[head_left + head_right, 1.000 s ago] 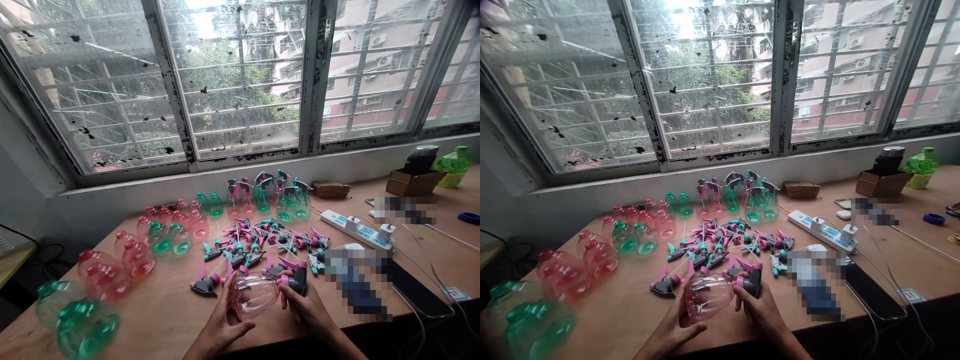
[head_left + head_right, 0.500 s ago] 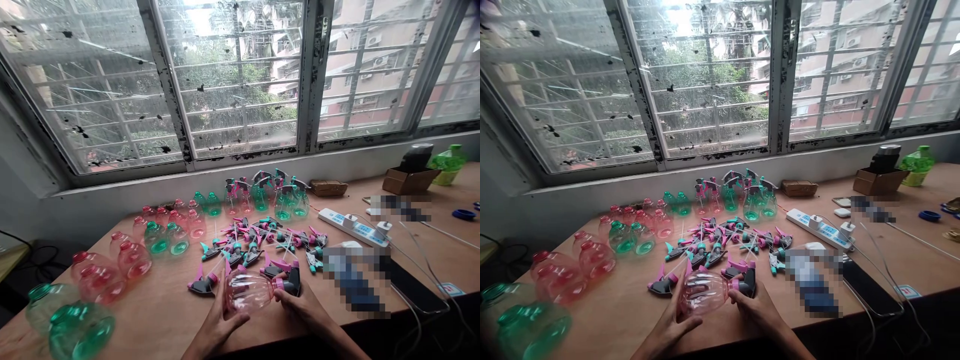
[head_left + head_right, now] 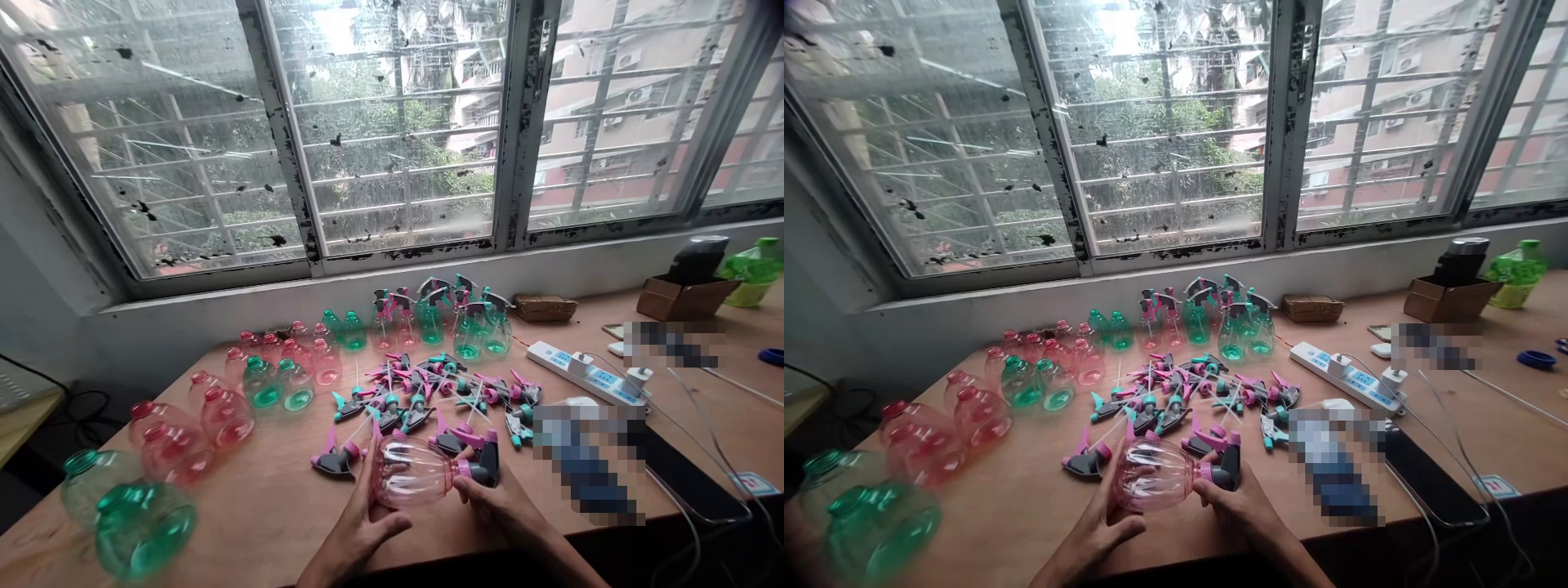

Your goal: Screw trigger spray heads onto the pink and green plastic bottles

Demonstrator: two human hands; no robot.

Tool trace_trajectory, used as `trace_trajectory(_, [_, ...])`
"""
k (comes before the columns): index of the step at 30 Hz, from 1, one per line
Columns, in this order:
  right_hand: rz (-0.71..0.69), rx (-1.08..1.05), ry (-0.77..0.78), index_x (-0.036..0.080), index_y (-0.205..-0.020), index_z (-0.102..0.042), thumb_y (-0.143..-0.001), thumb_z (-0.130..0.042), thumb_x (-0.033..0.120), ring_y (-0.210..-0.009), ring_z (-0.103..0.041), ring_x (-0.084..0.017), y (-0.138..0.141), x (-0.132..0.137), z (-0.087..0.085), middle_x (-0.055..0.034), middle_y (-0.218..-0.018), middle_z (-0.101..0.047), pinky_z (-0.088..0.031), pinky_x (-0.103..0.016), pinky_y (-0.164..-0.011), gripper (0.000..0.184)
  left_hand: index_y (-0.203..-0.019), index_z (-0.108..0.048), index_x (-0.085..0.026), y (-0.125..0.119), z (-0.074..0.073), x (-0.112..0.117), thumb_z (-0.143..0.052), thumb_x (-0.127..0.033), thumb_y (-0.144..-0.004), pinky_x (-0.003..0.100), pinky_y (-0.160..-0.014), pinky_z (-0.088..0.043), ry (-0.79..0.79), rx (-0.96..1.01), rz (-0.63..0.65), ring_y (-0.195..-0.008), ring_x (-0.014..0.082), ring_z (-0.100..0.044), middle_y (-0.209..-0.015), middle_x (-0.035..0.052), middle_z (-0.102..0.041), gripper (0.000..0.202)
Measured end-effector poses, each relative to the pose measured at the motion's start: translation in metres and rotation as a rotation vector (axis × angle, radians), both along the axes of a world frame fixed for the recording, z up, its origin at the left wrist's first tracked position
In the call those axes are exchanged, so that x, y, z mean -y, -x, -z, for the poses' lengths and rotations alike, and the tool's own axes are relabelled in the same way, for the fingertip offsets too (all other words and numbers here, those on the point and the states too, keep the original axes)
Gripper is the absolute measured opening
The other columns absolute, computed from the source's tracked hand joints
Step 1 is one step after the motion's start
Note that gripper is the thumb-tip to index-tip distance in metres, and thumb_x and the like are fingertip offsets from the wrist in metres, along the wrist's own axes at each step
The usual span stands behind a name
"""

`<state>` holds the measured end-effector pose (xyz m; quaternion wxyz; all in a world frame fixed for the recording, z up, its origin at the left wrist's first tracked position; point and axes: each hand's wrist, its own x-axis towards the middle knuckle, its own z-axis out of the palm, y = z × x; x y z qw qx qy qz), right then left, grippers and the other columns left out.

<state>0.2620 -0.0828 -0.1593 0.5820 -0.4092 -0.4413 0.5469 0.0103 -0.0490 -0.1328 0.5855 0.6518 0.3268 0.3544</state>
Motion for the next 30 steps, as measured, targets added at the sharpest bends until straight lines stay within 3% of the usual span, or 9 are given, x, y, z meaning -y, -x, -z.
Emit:
trace_trajectory(4, [-0.019, -0.028, 0.022, 0.02, -0.09, -0.057, -0.073, -0.084, 0.051, -0.037, -0.044, -0.007, 0.002, -0.001, 0.002, 0.0046, -0.055, -0.067, -0.031, -0.019, -0.039, 0.044, -0.159, -0.016, -0.03, 0.003, 0.004, -0.002, -0.077, -0.05, -0.082, 0.053, -0.125, -0.022, 0.032, 0.008, 0.024, -0.152, 0.0355, -0.027, -0.167, 0.0094, -0.027, 0.1])
trace_trajectory(10, [0.0, -0.061, 0.023, 0.02, -0.088, -0.055, -0.075, -0.081, 0.052, -0.035, -0.044, -0.006, 0.004, -0.002, 0.001, 0.0039, -0.056, -0.068, -0.031, -0.018, -0.037, 0.044, -0.159, -0.009, -0.038, 0.002, 0.014, -0.004, -0.076, -0.044, -0.085, 0.049, -0.117, -0.039, -0.043, -0.031, -0.036, -0.14, 0.0371, -0.046, -0.17, 0.0079, -0.017, 0.099])
trace_trajectory(12, [0.002, -0.063, 0.027, 0.02, -0.089, -0.055, -0.075, -0.082, 0.052, -0.036, -0.043, -0.006, 0.003, -0.002, -0.001, 0.0042, -0.056, -0.068, -0.031, -0.019, -0.037, 0.044, -0.159, -0.003, -0.038, 0.002, 0.013, -0.004, -0.079, -0.046, -0.081, 0.047, -0.111, -0.045, -0.019, -0.017, -0.03, -0.137, 0.0382, -0.048, -0.169, 0.0099, -0.019, 0.109])
trace_trajectory(16, [-0.018, -0.006, 0.008, 0.017, -0.092, -0.059, -0.072, -0.086, 0.047, -0.043, -0.05, -0.008, 0.001, -0.001, -0.002, 0.0006, -0.061, -0.072, -0.036, -0.02, -0.043, 0.045, -0.159, 0.007, -0.033, 0.004, 0.011, -0.004, -0.081, -0.056, -0.076, 0.049, -0.115, -0.039, 0.061, 0.084, -0.008, -0.138, 0.0384, -0.047, -0.169, 0.013, -0.02, 0.123])
trace_trajectory(21, [-0.03, -0.016, 0.014, 0.019, -0.091, -0.057, -0.074, -0.083, 0.051, -0.04, -0.047, -0.008, 0.001, -0.001, -0.001, -0.0006, -0.061, -0.074, -0.034, -0.02, -0.04, 0.044, -0.16, -0.007, -0.028, 0.004, 0.014, -0.005, -0.081, -0.051, -0.079, 0.053, -0.118, -0.034, 0.12, 0.062, 0.01, -0.143, 0.0379, -0.042, -0.156, 0.0166, -0.046, 0.113])
trace_trajectory(24, [-0.031, -0.059, 0.016, 0.021, -0.089, -0.054, -0.076, -0.082, 0.052, -0.037, -0.045, -0.007, 0.002, -0.001, -0.002, -0.0003, -0.061, -0.074, -0.032, -0.019, -0.038, 0.044, -0.159, -0.009, -0.035, 0.002, 0.015, -0.006, -0.082, -0.044, -0.079, 0.054, -0.118, -0.035, 0.061, 0.047, 0.001, -0.144, 0.0383, -0.042, -0.165, 0.0125, -0.031, 0.109])
trace_trajectory(26, [-0.032, -0.059, 0.011, 0.021, -0.089, -0.054, -0.076, -0.081, 0.052, -0.037, -0.046, -0.007, 0.002, -0.001, -0.002, -0.0006, -0.062, -0.075, -0.032, -0.019, -0.038, 0.044, -0.159, -0.011, -0.037, 0.001, 0.013, -0.006, -0.082, -0.044, -0.078, 0.055, -0.123, -0.027, 0.006, 0.018, -0.027, -0.149, 0.0389, -0.033, -0.17, 0.0085, -0.02, 0.107])
trace_trajectory(28, [-0.034, -0.038, 0.018, 0.02, -0.089, -0.055, -0.074, -0.083, 0.052, -0.038, -0.047, -0.008, 0.002, -0.001, -0.003, -0.001, -0.062, -0.075, -0.033, -0.02, -0.039, 0.045, -0.159, -0.013, -0.036, 0.0, 0.008, -0.004, -0.085, -0.046, -0.075, 0.054, -0.127, -0.015, -0.029, -0.01, -0.058, -0.153, 0.039, -0.022, -0.17, 0.0057, -0.017, 0.111])
trace_trajectory(30, [-0.032, -0.005, 0.022, 0.02, -0.09, -0.058, -0.071, -0.086, 0.05, -0.041, -0.05, -0.01, 0.002, 0.0, -0.003, -0.0011, -0.062, -0.075, -0.035, -0.022, -0.042, 0.046, -0.16, -0.01, -0.034, -0.001, 0.003, -0.002, -0.086, -0.05, -0.071, 0.051, -0.128, -0.013, -0.008, 0.001, -0.056, -0.154, 0.0397, -0.018, -0.171, 0.0056, -0.016, 0.118])
